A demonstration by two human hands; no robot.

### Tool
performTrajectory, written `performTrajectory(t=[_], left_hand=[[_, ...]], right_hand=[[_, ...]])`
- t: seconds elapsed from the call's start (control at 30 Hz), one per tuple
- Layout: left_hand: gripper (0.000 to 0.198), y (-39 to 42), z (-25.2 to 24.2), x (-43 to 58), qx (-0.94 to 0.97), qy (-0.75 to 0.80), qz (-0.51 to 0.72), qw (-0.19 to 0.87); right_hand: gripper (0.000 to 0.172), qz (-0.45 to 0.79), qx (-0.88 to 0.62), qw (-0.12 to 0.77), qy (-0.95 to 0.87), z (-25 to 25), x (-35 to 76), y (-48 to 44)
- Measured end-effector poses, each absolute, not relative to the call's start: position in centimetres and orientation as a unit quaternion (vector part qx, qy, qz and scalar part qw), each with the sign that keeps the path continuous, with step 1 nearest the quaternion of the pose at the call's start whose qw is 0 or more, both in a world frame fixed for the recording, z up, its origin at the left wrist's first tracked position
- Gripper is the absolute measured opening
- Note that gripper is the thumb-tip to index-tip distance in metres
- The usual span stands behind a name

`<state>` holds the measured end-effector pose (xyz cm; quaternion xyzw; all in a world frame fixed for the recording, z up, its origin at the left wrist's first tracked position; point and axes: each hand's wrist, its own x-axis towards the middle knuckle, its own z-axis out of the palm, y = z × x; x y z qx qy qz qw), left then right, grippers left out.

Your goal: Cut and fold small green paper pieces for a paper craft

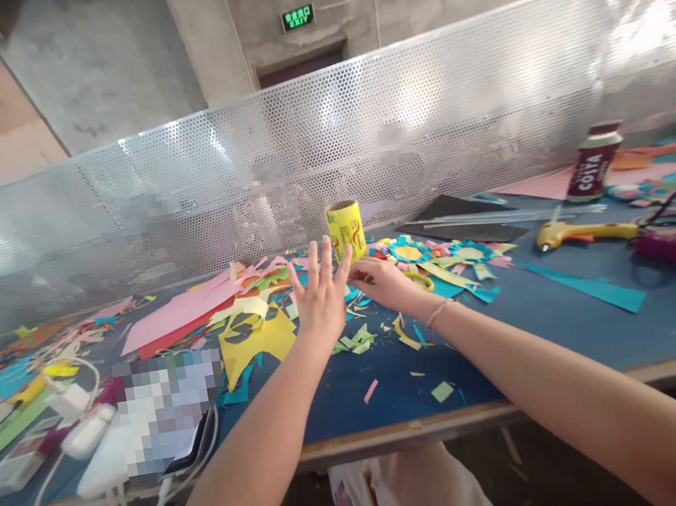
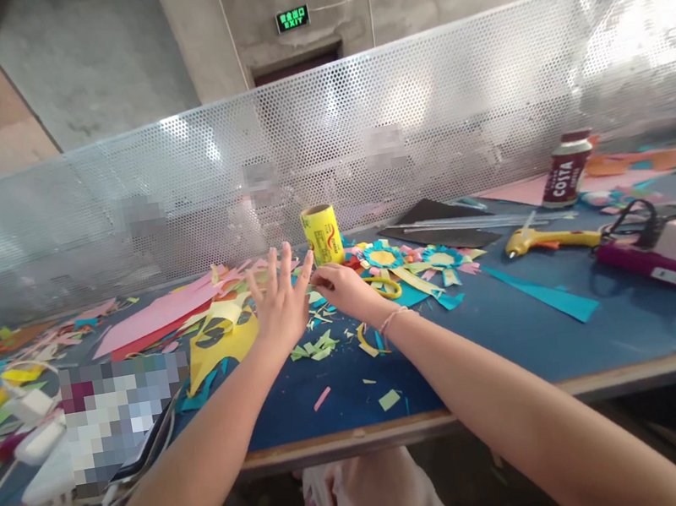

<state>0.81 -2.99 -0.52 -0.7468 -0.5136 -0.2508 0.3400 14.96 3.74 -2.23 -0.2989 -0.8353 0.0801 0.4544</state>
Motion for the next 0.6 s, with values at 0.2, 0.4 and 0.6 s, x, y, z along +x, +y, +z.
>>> performTrajectory(t=[0.2, 0.4, 0.6], left_hand=[[0.069, -3.02, -0.46, 0.71, -0.745, -0.518, -0.251, 0.338], [0.070, -3.18, -0.23, 0.85, -0.752, -0.517, -0.253, 0.321], [0.063, -2.96, -0.56, 0.54, -0.751, -0.521, -0.237, 0.329]], right_hand=[[0.008, 0.082, -0.298, 0.453, -0.836, -2.10, 15.01, 3.67], [0.009, 0.079, -0.300, 0.455, -0.835, -2.10, 15.01, 3.70], [0.026, 0.052, -0.351, 0.511, -0.783, -1.64, 15.41, 3.58]])
